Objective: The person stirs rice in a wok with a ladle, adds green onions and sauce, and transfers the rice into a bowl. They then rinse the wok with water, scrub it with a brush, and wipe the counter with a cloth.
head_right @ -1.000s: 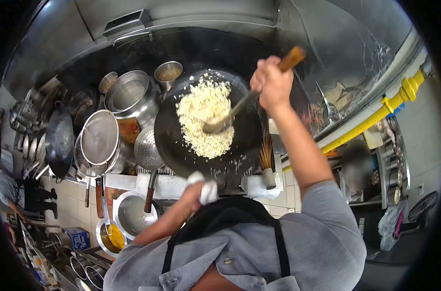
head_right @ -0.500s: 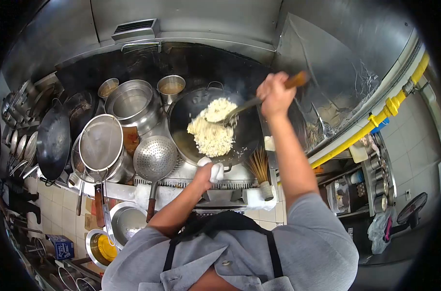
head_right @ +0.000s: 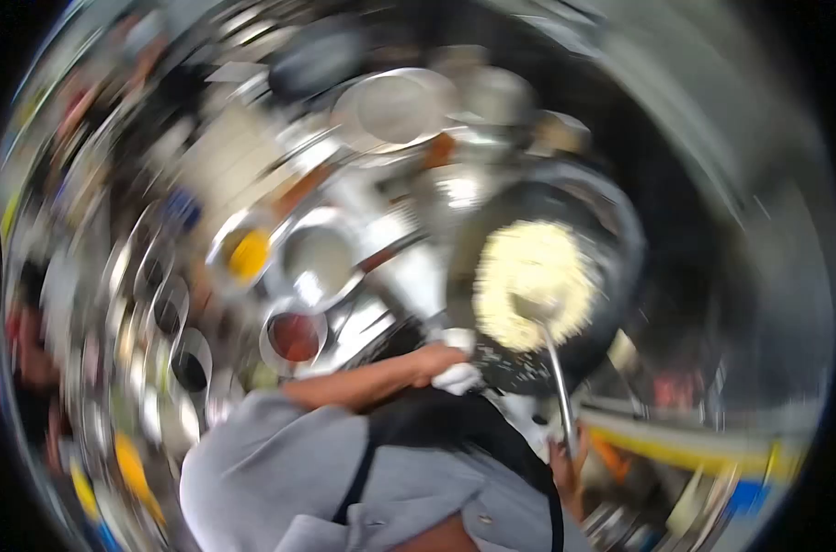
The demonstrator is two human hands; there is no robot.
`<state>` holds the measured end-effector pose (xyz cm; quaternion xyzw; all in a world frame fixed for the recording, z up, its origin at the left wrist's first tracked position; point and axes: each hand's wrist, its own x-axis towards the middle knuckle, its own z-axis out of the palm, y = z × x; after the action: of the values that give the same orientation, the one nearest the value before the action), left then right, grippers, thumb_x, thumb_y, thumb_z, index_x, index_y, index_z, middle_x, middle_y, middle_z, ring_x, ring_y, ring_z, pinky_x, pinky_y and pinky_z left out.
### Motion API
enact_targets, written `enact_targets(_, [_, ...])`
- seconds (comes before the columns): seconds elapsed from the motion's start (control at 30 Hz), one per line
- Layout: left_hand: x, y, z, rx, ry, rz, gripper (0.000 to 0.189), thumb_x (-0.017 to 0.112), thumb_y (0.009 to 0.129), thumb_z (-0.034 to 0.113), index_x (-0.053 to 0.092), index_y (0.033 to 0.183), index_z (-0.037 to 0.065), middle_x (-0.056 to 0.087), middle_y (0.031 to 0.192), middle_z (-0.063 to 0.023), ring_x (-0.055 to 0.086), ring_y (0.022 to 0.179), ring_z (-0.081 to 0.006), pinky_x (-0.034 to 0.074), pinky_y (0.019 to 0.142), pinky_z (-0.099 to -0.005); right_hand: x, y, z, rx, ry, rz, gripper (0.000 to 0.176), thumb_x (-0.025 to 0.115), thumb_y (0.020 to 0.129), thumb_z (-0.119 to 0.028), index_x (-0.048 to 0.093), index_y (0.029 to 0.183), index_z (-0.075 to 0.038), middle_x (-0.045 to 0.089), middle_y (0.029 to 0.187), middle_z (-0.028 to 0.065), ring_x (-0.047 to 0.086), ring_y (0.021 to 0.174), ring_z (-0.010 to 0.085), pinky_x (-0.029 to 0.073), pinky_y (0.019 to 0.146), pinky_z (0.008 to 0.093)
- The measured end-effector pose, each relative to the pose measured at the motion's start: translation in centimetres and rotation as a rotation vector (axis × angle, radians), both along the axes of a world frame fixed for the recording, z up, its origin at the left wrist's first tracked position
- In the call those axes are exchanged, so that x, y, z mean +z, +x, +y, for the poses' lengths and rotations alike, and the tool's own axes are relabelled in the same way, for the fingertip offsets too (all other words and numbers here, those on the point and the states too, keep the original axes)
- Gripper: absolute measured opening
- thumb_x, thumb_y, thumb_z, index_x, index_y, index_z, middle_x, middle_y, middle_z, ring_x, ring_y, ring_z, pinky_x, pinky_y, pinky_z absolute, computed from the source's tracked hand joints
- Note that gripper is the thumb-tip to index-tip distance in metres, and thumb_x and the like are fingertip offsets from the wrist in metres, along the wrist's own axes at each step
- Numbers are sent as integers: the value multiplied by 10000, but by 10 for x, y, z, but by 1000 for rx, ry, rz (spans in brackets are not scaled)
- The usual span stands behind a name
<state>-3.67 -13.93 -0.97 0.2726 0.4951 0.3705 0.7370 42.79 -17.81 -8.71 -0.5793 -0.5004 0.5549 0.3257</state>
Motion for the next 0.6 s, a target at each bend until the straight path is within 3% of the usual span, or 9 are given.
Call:
enact_targets(0.03, [17, 8, -13, 75, -3, 176, 330, 463, 868, 252, 606, 696, 11, 559, 555, -99, 566, 574, -192, 446, 513, -342, 53, -34, -25, 185, 87, -532, 369, 688, 813, -136, 494, 1080, 28, 613, 709, 83, 569, 615, 112, 439, 557, 213])
enact_targets(0.07, [-75, 16, -4, -146, 14, 49, 365, 499, 854, 325, 641, 771, -1, 590, 587, -107, 575, 589, -192, 451, 521, -330, 53, -30, -35, 249, 55, -632, 357, 680, 817, -142, 496, 1074, 24, 612, 706, 84, 569, 608, 116, 440, 551, 218])
enact_targets(0.1, [19, -1, -26, 11, -56, 44, 350, 604, 817, 322, 627, 944, -3, 652, 799, -112, 639, 637, -209, 522, 573, -399, 43, -16, -34, 303, -3, -630, 345, 671, 821, -149, 499, 1068, 20, 611, 703, 84, 568, 602, 120, 440, 544, 223])
enact_targets(0.27, [48, 10, -71, 384, -112, -229, 273, 716, 766, 308, 639, 911, 89, 641, 767, -56, 616, 612, -169, 505, 559, -334, 40, -7, 27, 548, -92, -666, 293, 627, 843, -183, 509, 1037, 2, 606, 688, 88, 565, 569, 140, 445, 512, 247])
enact_targets(0.3, [28, 5, -89, 369, -4, -304, 468, 784, 711, 350, 633, 960, -17, 657, 809, -93, 641, 688, -184, 518, 607, -323, 41, -10, 40, 602, -93, -686, 284, 618, 847, -190, 511, 1031, -2, 605, 685, 89, 565, 563, 144, 446, 505, 252])
enact_targets(0.4, [30, -10, -193, 750, -92, 22, 442, 788, 679, 287, 655, 935, -47, 672, 819, -111, 650, 688, -195, 521, 602, -328, 51, -29, 87, 738, -105, -759, 260, 591, 860, -211, 517, 1013, -13, 602, 677, 91, 563, 543, 156, 449, 486, 266])
enact_targets(0.47, [-30, -18, -273, 1164, -196, 109, 403, 769, 662, 268, 678, 905, -40, 683, 824, -117, 660, 697, -191, 525, 618, -326, 63, -46, 117, 813, -119, -825, 248, 574, 869, -224, 522, 1000, -21, 600, 671, 93, 562, 530, 164, 451, 473, 276])
enact_targets(0.53, [-99, -25, -378, 1628, -636, 414, 448, 767, 654, 350, 688, 893, -21, 688, 851, -145, 672, 693, -217, 526, 616, -353, 77, -71, 148, 891, -129, -901, 239, 556, 877, -238, 526, 988, -28, 598, 665, 94, 561, 517, 172, 453, 460, 286])
enact_targets(0.6, [-74, -7, -508, 1990, -1052, 632, 406, 767, 670, 375, 680, 783, -6, 686, 795, -137, 666, 719, -248, 511, 648, -385, 93, -106, 179, 947, -138, -997, 234, 538, 886, -251, 530, 976, -35, 596, 659, 96, 560, 504, 180, 455, 447, 295])
